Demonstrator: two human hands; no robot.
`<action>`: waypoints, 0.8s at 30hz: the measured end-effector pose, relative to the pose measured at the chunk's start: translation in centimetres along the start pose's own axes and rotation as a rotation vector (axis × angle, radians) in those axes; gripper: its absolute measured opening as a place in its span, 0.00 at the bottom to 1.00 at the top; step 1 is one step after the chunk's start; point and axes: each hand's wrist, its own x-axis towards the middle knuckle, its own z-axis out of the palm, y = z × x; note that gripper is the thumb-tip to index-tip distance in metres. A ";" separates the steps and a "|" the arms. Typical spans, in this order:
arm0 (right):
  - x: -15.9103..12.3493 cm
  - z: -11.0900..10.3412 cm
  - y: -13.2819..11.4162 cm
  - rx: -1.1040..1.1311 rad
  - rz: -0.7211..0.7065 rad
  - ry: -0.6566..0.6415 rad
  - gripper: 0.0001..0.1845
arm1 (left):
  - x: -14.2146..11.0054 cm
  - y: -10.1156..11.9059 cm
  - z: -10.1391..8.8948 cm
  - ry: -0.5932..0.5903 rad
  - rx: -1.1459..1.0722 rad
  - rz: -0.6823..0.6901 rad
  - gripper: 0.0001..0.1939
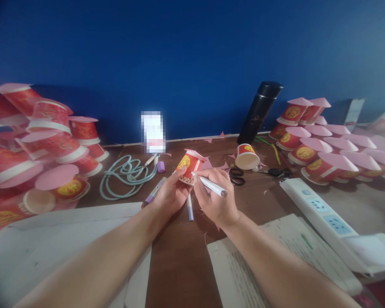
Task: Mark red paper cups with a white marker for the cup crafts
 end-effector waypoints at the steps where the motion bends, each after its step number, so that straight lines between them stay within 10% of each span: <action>1: 0.0 0.0 0.0 -0.003 -0.003 -0.001 0.05 | 0.0 0.0 0.0 -0.002 0.001 0.002 0.07; 24: 0.0 0.2 0.2 0.019 -0.028 0.022 0.07 | -0.1 -0.2 -0.2 -0.039 0.037 0.003 0.10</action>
